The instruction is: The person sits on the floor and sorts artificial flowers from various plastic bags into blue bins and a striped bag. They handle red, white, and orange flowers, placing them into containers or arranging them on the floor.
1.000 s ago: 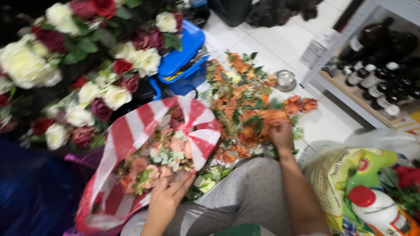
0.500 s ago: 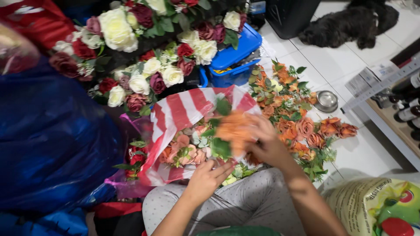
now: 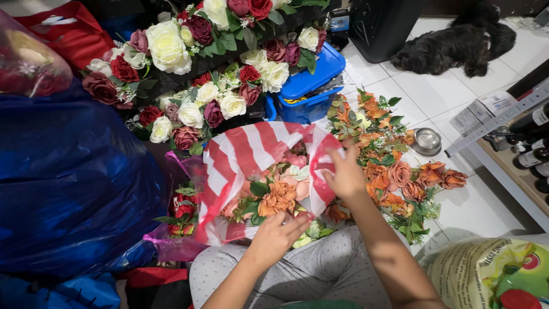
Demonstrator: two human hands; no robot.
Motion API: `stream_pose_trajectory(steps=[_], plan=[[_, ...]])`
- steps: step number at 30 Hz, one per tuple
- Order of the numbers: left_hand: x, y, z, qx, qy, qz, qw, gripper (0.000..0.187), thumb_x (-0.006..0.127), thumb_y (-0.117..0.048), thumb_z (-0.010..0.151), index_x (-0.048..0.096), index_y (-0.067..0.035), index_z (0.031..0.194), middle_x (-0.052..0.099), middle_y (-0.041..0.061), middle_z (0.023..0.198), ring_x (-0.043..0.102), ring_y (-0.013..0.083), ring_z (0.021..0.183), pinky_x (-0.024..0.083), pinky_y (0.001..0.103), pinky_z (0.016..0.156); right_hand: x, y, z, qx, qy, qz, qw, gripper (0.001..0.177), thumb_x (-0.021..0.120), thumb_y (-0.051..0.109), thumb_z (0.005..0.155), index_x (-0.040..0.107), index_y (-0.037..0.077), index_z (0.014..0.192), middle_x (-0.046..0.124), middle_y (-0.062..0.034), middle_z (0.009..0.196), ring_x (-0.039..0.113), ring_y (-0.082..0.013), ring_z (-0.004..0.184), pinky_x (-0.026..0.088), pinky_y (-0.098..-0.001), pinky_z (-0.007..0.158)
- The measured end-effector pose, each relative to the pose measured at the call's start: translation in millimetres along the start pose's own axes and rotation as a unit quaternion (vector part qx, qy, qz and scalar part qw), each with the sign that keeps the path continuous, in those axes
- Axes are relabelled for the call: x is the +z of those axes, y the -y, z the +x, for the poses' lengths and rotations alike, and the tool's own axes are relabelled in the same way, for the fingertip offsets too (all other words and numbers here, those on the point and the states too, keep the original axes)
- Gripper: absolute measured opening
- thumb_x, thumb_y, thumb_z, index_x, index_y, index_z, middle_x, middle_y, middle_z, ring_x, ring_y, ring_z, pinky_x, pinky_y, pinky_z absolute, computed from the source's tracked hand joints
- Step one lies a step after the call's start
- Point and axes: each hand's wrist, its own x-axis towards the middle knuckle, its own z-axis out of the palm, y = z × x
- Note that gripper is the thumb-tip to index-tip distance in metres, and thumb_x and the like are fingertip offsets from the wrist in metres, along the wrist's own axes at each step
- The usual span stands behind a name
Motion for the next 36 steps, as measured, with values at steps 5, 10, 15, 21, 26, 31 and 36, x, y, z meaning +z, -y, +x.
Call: stream_pose_trajectory(steps=[5,10,15,21,26,31,36], plan=[[-21,34,62,-0.04,-0.081,0.111,0.99,0.047,0.064,-0.014,0.081,0.072,-0.012,0.127,0.069,-0.002,0.12,0.06,0.0245,0.095,0.052,0.038,0.077,-17,27,76,-0.193,-0.19,0.084,0.959,0.051,0.052,-0.007,0.088,0.066,0.01,0.134,0.07,-0.0226,0.12,0.066,-0.0428,0.111,0.053,-0.0484,0.096],[-57,20,103,-0.021,-0.133,0.062,0.989,0.045,0.061,-0.012,0.083,0.071,-0.009,0.127,0.07,-0.001,0.133,0.057,0.0253,0.094,0.053,0.036,0.082,-53,30,118,-0.247,-0.205,0.177,0.93,0.063,0.051,-0.012,0.088,0.055,0.007,0.147,0.068,-0.0185,0.133,0.069,-0.0387,0.118,0.056,-0.0417,0.1],[-19,10,97,-0.011,-0.075,0.038,0.996,0.045,0.06,-0.012,0.083,0.072,-0.009,0.127,0.068,0.0,0.131,0.058,0.026,0.099,0.052,0.037,0.082,3,-33,66,-0.162,-0.197,0.138,0.957,0.087,0.077,-0.002,0.087,0.029,0.008,0.159,0.041,-0.0242,0.152,0.046,-0.0403,0.137,0.041,-0.046,0.111],[6,6,73,0.022,0.022,0.016,0.999,0.054,0.059,-0.011,0.078,0.069,-0.01,0.131,0.068,0.0,0.131,0.058,0.0243,0.096,0.052,0.037,0.085,60,-54,-17,-0.095,-0.066,0.54,0.833,0.085,0.065,-0.005,0.089,0.019,0.005,0.159,0.049,-0.0141,0.147,0.053,-0.0211,0.133,0.044,-0.0365,0.111],[-5,-5,67,0.031,0.075,0.016,0.997,0.057,0.059,-0.012,0.079,0.067,-0.013,0.136,0.066,-0.001,0.132,0.056,0.0236,0.089,0.052,0.035,0.079,62,-94,-10,-0.057,-0.136,0.485,0.862,0.061,0.062,-0.001,0.097,0.037,0.001,0.153,0.058,-0.017,0.139,0.057,-0.0198,0.129,0.045,-0.0328,0.111],[-13,-10,59,0.056,0.083,-0.015,0.995,0.057,0.059,-0.012,0.074,0.07,-0.014,0.13,0.064,0.0,0.131,0.057,0.0225,0.091,0.052,0.035,0.081,65,-218,5,0.093,-0.182,0.369,0.907,0.043,0.062,0.017,0.099,0.055,0.004,0.139,0.072,-0.0072,0.118,0.07,-0.0151,0.1,0.056,-0.0287,0.088],[-12,-2,55,0.065,0.079,-0.007,0.995,0.045,0.06,-0.014,0.074,0.073,-0.008,0.116,0.066,-0.002,0.129,0.058,0.0214,0.094,0.053,0.033,0.08,71,-363,-22,0.214,-0.307,0.171,0.912,0.022,0.075,0.013,0.09,0.074,0.005,0.11,0.072,-0.0119,0.099,0.068,-0.0222,0.087,0.054,-0.0353,0.079]])
